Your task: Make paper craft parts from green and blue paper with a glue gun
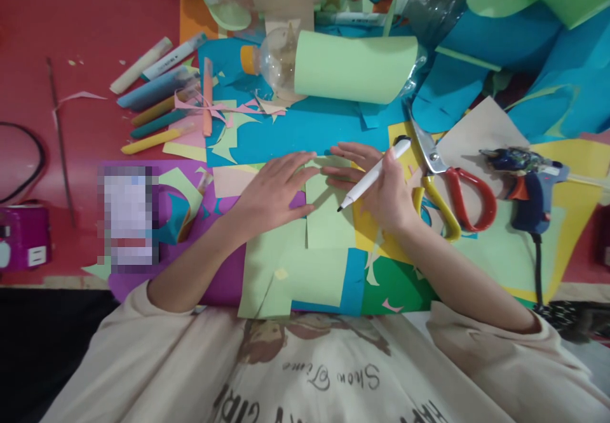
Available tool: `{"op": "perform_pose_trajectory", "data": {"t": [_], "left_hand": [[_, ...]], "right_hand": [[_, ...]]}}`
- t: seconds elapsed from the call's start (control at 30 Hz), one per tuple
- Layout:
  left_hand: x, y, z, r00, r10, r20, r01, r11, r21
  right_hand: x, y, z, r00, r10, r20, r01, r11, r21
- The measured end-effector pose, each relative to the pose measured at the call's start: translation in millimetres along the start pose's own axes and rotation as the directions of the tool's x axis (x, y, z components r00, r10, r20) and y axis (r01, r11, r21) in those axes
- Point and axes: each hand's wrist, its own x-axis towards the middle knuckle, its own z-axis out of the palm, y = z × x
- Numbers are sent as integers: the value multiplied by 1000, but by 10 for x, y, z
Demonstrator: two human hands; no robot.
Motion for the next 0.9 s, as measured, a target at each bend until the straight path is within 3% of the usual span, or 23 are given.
{"op": "perform_pose_trajectory", "data": {"t": [0.13, 0.23, 0.33, 0.43, 0.6, 0.9], "left_hand": [[6, -44, 60, 997, -33, 69, 29, 998, 57], [15, -53, 91, 997, -38, 73, 32, 996, 87], [21, -66, 104, 998, -36, 53, 31, 995, 97], [20, -93, 108, 998, -19, 56, 14, 997, 77], [11, -127, 103, 998, -6, 57, 4, 999, 43], [20, -109, 70, 996, -17, 90, 13, 999, 47]], "right_hand": [[-70, -58, -27, 999, 27, 28, -26, 999, -36], [-183, -67, -5, 968, 120, 222, -120, 993, -17], [-281, -41, 60, 862, 233, 451, -241, 970, -39], [-328, -13, 109, 752, 308, 583, -289, 949, -128], [-337, 3, 111, 701, 332, 632, -234, 943, -236], [-321, 19, 116, 689, 353, 633, -300, 934, -195]]}}
